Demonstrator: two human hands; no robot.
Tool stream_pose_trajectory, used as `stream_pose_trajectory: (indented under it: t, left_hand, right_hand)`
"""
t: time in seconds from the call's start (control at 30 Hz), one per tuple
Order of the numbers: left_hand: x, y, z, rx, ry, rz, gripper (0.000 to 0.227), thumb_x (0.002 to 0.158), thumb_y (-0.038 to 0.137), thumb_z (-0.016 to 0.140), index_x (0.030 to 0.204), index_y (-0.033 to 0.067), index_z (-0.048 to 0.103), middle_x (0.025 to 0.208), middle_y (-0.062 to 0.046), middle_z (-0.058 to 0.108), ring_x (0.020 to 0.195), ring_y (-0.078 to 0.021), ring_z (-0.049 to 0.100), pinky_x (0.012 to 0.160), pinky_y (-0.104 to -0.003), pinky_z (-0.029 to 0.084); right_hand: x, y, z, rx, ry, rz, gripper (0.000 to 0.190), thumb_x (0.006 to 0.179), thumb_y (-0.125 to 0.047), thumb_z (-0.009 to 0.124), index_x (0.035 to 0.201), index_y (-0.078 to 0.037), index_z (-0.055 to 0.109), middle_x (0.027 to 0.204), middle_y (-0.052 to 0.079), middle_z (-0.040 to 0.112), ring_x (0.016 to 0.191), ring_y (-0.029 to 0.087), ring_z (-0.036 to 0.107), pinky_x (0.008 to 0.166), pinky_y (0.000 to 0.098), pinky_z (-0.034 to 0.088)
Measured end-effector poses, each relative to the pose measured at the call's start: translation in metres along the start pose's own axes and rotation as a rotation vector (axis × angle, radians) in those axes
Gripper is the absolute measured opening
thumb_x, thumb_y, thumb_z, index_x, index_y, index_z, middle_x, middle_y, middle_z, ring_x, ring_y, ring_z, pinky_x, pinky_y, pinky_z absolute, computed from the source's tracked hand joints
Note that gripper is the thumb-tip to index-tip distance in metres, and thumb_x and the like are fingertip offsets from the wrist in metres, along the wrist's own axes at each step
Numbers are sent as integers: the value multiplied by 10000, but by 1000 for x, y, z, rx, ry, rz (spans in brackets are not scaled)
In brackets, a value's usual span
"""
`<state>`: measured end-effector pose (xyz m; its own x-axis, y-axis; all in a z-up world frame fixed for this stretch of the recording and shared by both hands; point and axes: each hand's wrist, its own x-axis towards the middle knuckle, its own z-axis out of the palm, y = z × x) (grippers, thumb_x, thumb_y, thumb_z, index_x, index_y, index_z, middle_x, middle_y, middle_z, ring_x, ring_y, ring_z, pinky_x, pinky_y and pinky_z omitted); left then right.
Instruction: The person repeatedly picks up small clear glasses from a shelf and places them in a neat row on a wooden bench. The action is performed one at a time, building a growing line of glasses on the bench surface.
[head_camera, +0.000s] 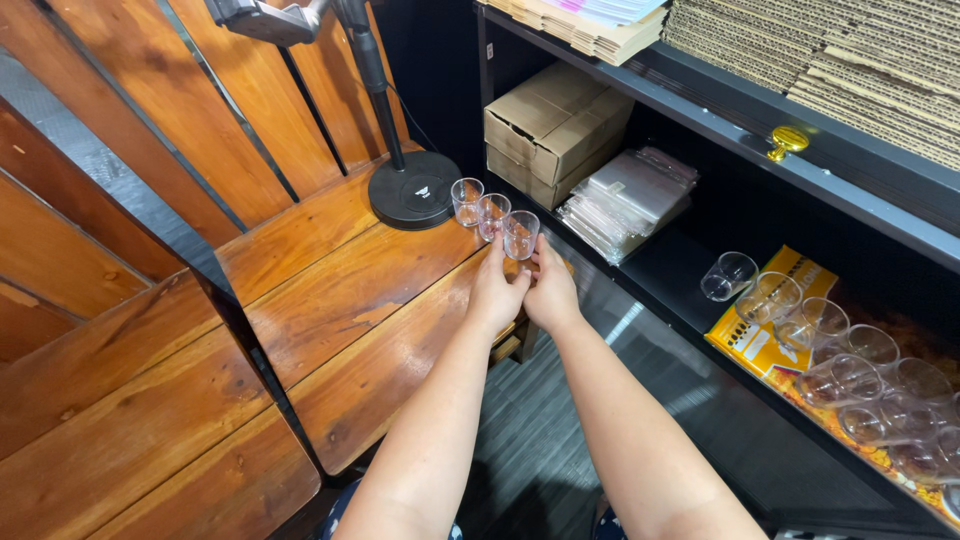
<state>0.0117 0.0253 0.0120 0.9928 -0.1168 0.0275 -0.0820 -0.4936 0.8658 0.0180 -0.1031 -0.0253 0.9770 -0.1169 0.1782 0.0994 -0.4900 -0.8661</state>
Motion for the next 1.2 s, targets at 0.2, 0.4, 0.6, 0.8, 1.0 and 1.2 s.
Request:
stream_pose_trajectory:
  t: [0.2, 0.4, 0.6, 0.8, 1.0, 1.2]
  left_hand:
    - [5, -14, 6, -29, 45, 40, 923, 885, 282, 705, 1661, 100, 239, 1522, -223, 510, 1470, -318, 468, 1235, -446, 375]
    - [10, -35, 13, -167, 70, 38, 938, 858, 207, 740, 1647, 72, 251, 1564, -230, 482, 1474, -319, 459, 1215, -409, 418]
    - [-21, -25, 14, -134, 81, -1, 929, 866, 209, 752, 1640, 48, 264, 1593, -211, 456, 1489, -301, 436, 1246, -405, 385]
    - [-51, -35, 74, 5, 220, 129, 673, 881, 281, 750, 1503, 129, 541, 1435, -186, 592, 1396, -335, 532, 1218, -435, 386]
    - [-95, 1, 126, -38, -36, 205, 410, 979, 285, 615, 1382, 219, 650, 1315, -74, 677, 1276, -267, 629, 1118, -392, 485]
    - [-133, 61, 168, -204, -274, 298, 350, 972, 187, 614, 1312, 168, 694, 1223, -106, 734, 1174, -253, 697, 1036, -402, 540]
  right_hand:
    - [-4, -8, -2, 10, 7, 26, 849, 837, 17, 725, 1579, 79, 317, 1535, 255, 473, 1373, 329, 556, 1083, 319, 563]
    - [0, 19, -5, 255, 6, 71, 972, 784, 89, 740, 1606, 71, 222, 1546, 321, 401, 1404, 421, 501, 1107, 414, 536]
    - [-36, 24, -14, 389, 12, 67, 934, 832, 92, 731, 1627, 16, 246, 1569, 324, 370, 1436, 463, 438, 1125, 470, 498]
    - [-76, 50, -36, 429, 75, 98, 782, 882, 102, 674, 1589, -130, 432, 1511, 213, 502, 1363, 363, 553, 1065, 420, 553]
    - [-136, 48, -88, 486, 203, 209, 653, 910, 138, 487, 1477, -173, 581, 1307, 122, 690, 1099, 172, 702, 911, 278, 606]
    - [-194, 47, -150, 400, 554, 244, 526, 876, 145, 583, 1317, -121, 688, 1163, 89, 730, 1042, 141, 699, 950, 306, 581]
